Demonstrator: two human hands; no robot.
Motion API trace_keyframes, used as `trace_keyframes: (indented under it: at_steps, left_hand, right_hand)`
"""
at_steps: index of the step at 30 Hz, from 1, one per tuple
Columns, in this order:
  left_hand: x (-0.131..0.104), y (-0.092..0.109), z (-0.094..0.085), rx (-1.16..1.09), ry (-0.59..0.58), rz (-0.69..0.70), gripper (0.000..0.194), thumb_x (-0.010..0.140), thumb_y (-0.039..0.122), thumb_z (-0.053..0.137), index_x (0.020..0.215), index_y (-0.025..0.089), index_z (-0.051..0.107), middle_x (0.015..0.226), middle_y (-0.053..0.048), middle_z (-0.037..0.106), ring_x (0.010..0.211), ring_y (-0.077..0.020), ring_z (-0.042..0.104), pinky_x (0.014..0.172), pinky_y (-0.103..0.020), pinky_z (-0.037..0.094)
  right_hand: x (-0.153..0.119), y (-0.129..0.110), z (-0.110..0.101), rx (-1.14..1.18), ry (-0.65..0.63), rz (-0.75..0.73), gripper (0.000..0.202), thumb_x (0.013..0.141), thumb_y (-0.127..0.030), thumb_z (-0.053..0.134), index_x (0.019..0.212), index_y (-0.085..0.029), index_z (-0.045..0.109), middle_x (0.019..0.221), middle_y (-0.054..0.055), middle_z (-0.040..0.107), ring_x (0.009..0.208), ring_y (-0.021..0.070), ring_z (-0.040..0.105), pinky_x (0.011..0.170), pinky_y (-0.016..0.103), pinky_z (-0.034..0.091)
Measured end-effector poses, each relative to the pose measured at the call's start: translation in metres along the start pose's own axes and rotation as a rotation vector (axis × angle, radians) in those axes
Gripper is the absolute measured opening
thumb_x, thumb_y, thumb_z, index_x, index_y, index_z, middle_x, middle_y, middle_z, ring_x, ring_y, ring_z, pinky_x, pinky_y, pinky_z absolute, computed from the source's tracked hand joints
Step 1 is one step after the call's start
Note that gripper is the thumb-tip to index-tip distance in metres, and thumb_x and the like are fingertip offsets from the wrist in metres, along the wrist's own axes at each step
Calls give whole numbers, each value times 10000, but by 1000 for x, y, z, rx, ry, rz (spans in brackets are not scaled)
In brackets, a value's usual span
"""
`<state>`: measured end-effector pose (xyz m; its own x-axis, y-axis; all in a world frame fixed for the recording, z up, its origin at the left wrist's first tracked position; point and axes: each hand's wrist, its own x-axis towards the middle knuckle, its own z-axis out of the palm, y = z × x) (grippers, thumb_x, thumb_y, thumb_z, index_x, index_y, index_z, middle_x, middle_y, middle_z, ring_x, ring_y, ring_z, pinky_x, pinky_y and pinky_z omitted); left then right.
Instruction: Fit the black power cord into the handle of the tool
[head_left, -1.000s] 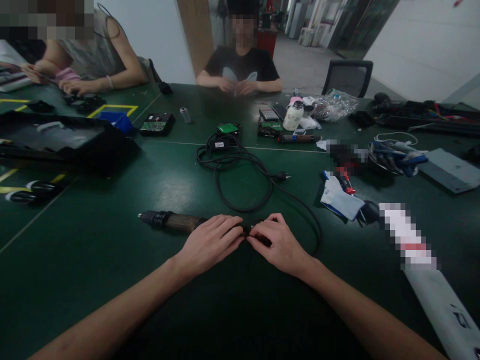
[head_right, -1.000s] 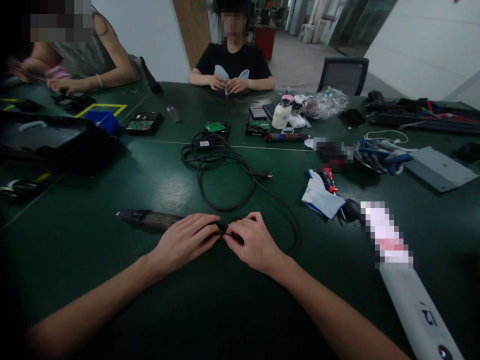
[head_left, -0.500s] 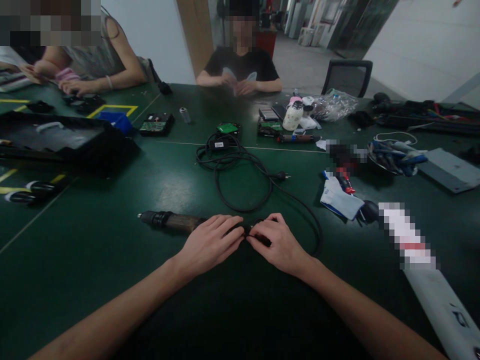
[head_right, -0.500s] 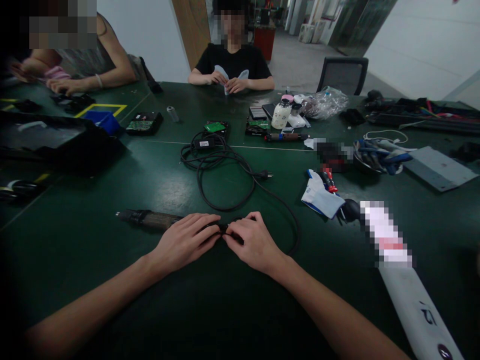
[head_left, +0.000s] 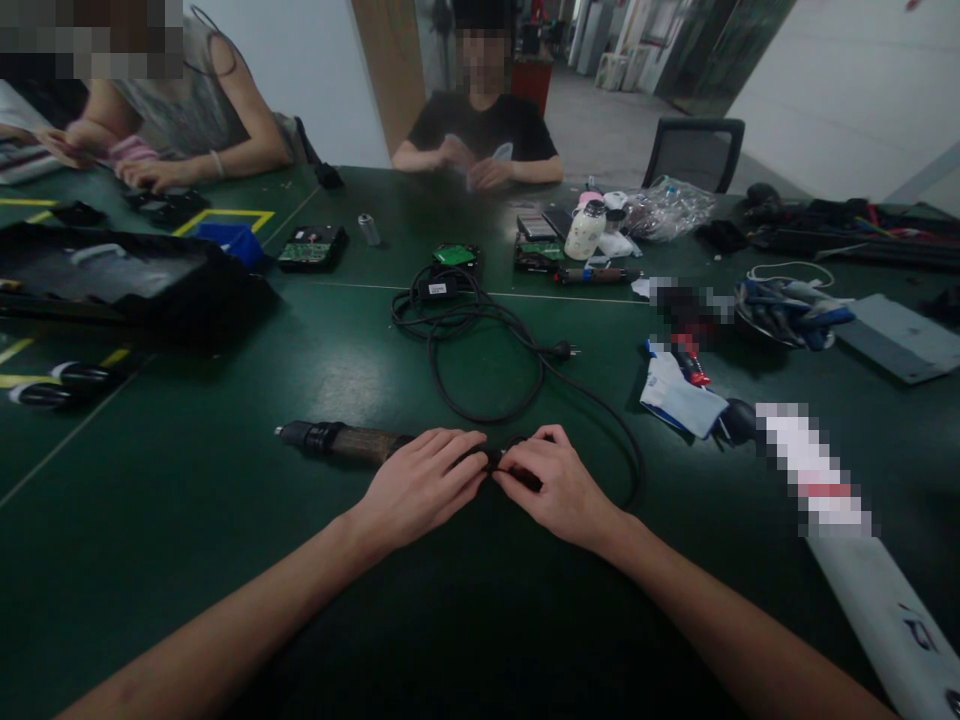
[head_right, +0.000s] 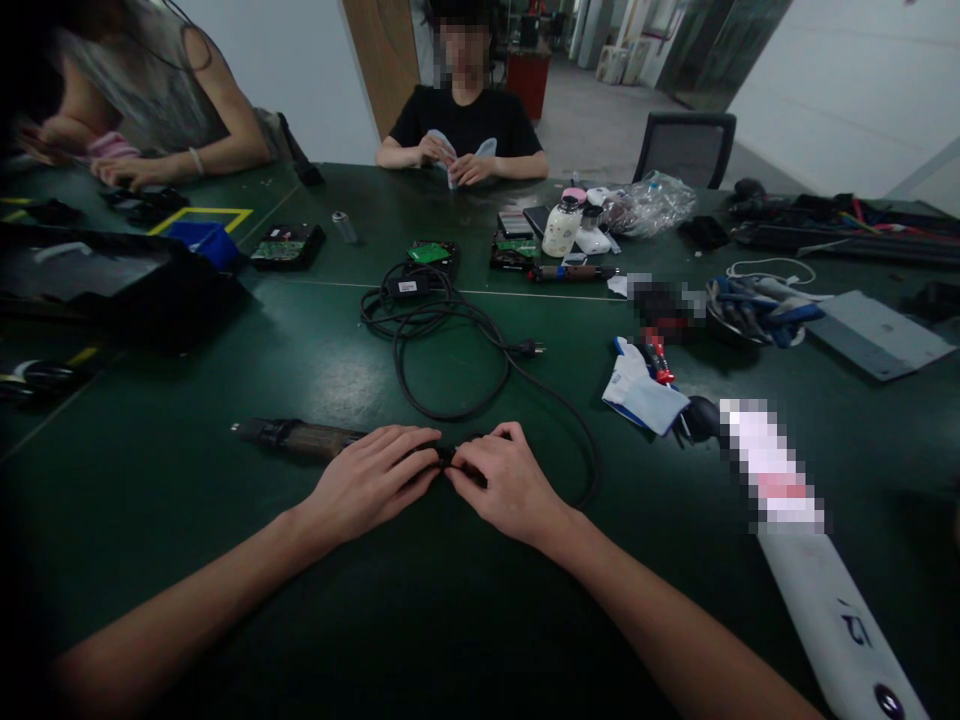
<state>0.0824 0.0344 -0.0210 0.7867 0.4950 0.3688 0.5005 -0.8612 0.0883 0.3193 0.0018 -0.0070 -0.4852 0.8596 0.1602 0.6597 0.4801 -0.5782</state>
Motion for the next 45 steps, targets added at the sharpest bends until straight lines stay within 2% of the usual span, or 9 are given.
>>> trace_keyframes:
  at_steps: [5,10,14,18,22,26,30,42,45]
  left_hand:
    - [0,0,1,3,-28,9,227,963,254,564,1176,206,623,1336,-85,615,1177,-247,620,983,-421,528]
    - [2,1,0,2,19,-20,207,987,290,543,1148,192,628,1304,-93,631,1153,-235,635,968,-406,541]
    - [1,1,0,15,-21,16,216,976,255,550,1173,200,622,1337,-89,614,1174,-245,622,976,-420,536]
    - [0,0,0,17,18,-21,207,983,277,557,1161,192,621,1321,-87,622,1148,-235,630,962,-405,542]
    - [0,0,0,15,-18,16,207,971,246,563,1166,199,619,1345,-81,609,1171,-240,619,972,-419,536]
    - [0,0,1,27,20,-16,191,986,275,559,1143,188,624,1318,-90,622,1142,-236,630,956,-401,542]
    - [0,0,1,33,-21,13,216,970,258,571,1174,207,619,1365,-86,596,1168,-249,621,965,-418,534]
    - [1,1,1,32,5,-33,202,977,282,560,1148,200,630,1340,-87,614,1131,-238,633,959,-407,532]
    - [1,1,0,24,-20,-7,227,972,264,560,1185,214,620,1372,-80,597,1169,-243,621,972,-413,528]
  right_hand:
    - [0,1,1,0,7,-7,84,988,-257,582,947,-221,646,850,5,683,815,174,607,915,385,334]
    - [0,1,1,6,18,-8,82,988,-252,582,947,-220,646,841,0,681,806,171,606,920,385,334]
    - [0,1,0,7,7,-5,76,988,-248,587,946,-221,644,837,-2,677,801,172,601,914,385,332]
    - [0,1,0,4,9,-5,80,992,-252,583,953,-219,645,852,4,680,812,174,603,917,387,330]
    - [0,1,0,8,8,-5,72,988,-250,588,952,-220,643,856,1,682,817,173,605,920,387,331]
    - [0,0,-1,2,3,1,85,990,-258,585,942,-217,642,846,3,681,816,175,607,921,388,332]
    - [0,0,-1,4,-1,2,79,988,-248,585,945,-217,644,852,-1,681,818,169,606,926,382,331]
    - [0,1,1,4,3,-2,72,987,-245,596,944,-208,641,846,-9,663,812,157,587,923,370,322]
    - [0,1,0,4,3,-3,79,988,-245,594,937,-208,641,831,-12,659,800,155,583,920,368,322]
